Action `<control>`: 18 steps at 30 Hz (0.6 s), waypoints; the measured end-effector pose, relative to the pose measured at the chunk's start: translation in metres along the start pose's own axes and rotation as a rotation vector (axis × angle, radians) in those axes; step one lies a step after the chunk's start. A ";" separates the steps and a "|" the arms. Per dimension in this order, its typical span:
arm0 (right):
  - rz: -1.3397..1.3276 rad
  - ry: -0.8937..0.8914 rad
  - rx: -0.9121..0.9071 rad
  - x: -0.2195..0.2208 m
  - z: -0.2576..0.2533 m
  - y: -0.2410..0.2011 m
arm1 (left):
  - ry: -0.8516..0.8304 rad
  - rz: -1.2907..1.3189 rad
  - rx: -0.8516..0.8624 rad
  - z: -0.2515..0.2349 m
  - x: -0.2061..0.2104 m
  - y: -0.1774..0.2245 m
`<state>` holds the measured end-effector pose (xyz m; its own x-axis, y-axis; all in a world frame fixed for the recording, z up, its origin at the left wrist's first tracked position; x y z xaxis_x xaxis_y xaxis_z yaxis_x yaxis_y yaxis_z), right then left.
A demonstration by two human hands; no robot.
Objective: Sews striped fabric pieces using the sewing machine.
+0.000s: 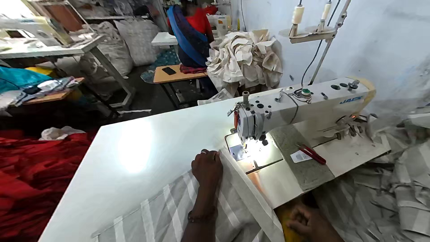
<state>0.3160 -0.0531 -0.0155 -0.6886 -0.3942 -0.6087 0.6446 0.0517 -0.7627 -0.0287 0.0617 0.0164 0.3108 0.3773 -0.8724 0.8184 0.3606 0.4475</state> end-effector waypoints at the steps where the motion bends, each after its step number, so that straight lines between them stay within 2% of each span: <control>1: 0.000 0.129 -0.108 -0.011 -0.013 -0.015 | 0.020 -0.004 0.004 -0.001 0.002 0.001; 3: -0.019 0.334 -0.340 -0.019 -0.042 -0.052 | 0.051 -0.011 0.019 0.001 0.007 0.000; 6: -0.110 0.380 -0.558 0.021 -0.096 -0.113 | 0.078 0.006 0.020 -0.001 0.008 -0.004; 8: -0.014 0.346 -0.598 0.066 -0.124 -0.133 | 0.064 0.022 0.003 -0.002 0.008 -0.008; 10: 0.164 0.388 -0.594 0.095 -0.135 -0.133 | 0.049 0.074 -0.016 -0.007 0.005 -0.014; 14: 0.405 0.482 -0.634 0.105 -0.124 -0.133 | 0.005 0.169 -0.066 -0.015 0.003 -0.021; 18: 0.521 0.540 -0.634 0.107 -0.123 -0.138 | 0.096 0.134 0.033 -0.014 0.003 -0.022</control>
<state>0.1127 0.0102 -0.0019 -0.5295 0.2819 -0.8001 0.7216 0.6456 -0.2501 -0.0526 0.0666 0.0068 0.3721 0.5001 -0.7819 0.7887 0.2737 0.5504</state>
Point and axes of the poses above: each hand's wrist, its own z-axis away from the middle knuckle, its own x-axis out of the palm, y = z × x, the point moved 7 cm from there along -z, towards the middle knuckle, and after that the axes turned 5 degrees about -x, right-handed, at the moved point
